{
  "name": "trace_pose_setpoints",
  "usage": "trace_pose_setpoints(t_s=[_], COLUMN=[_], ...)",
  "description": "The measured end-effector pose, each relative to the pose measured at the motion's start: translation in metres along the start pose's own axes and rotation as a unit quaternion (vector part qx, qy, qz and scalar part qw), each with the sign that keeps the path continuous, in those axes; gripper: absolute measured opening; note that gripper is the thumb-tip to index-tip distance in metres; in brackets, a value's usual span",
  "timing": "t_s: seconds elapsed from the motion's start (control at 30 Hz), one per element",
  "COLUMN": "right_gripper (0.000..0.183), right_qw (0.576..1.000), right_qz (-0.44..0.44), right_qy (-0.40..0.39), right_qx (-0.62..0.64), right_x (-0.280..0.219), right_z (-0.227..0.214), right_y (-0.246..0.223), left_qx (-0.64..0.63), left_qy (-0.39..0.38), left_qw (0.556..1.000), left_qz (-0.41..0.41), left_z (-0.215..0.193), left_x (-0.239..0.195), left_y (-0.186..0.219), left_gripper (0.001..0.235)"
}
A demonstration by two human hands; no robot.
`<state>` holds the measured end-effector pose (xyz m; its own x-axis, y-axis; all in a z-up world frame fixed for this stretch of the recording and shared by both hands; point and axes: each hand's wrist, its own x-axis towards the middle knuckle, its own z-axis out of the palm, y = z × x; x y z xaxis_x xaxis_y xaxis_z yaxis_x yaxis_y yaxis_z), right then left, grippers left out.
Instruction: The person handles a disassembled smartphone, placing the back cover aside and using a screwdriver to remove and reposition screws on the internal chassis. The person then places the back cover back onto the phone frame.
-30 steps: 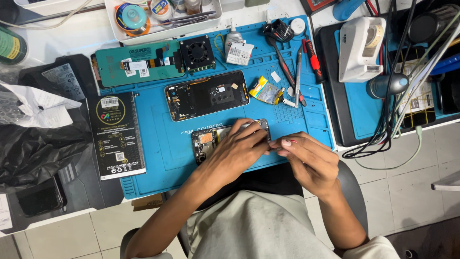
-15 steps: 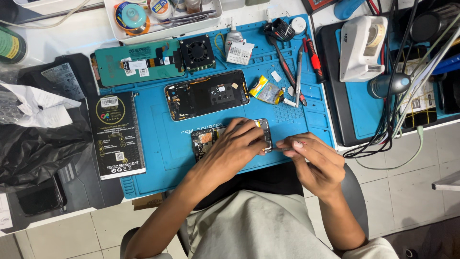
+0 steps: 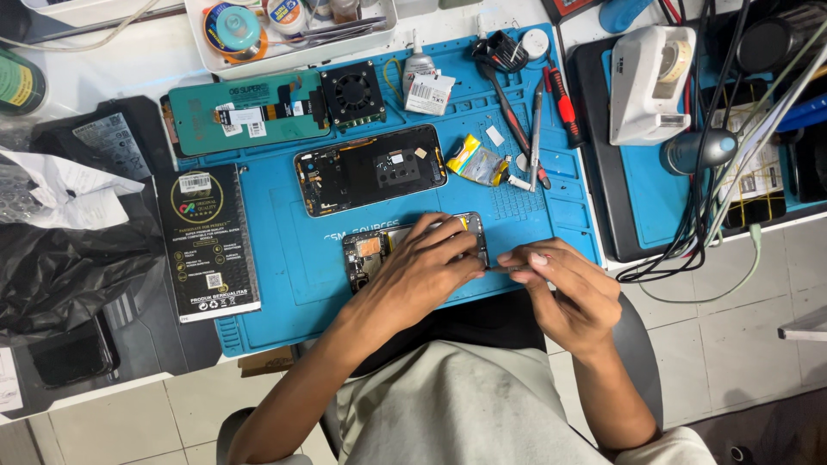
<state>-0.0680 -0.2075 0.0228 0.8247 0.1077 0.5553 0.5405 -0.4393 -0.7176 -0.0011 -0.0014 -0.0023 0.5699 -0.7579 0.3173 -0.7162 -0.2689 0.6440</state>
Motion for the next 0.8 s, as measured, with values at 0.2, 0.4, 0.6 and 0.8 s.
trace_pose_setpoints(t_s=[0.2,0.4,0.6,0.8], right_gripper=[0.043,0.041,0.039,0.029], right_qw=[1.000,1.000,0.999,0.999], right_qz=[-0.004,-0.007,-0.034,0.033], right_qy=[-0.018,-0.021,-0.042,-0.014], right_qx=[0.011,0.005,0.001,-0.005], right_x=[0.001,0.003,0.005,0.006], right_z=[0.004,0.007,0.003,0.005], right_y=[0.002,0.001,-0.003,-0.009], left_qx=[0.007,0.023,0.077,0.180], left_qy=[0.015,0.031,0.067,0.112], left_qw=[1.000,0.999,0.993,0.962], left_qz=[-0.016,-0.037,-0.065,-0.170], left_z=[-0.009,-0.026,-0.049,-0.082], left_x=[-0.003,-0.002,-0.002,0.001], left_y=[-0.003,-0.004,-0.013,-0.039], left_gripper=[0.008,0.018,0.018,0.009])
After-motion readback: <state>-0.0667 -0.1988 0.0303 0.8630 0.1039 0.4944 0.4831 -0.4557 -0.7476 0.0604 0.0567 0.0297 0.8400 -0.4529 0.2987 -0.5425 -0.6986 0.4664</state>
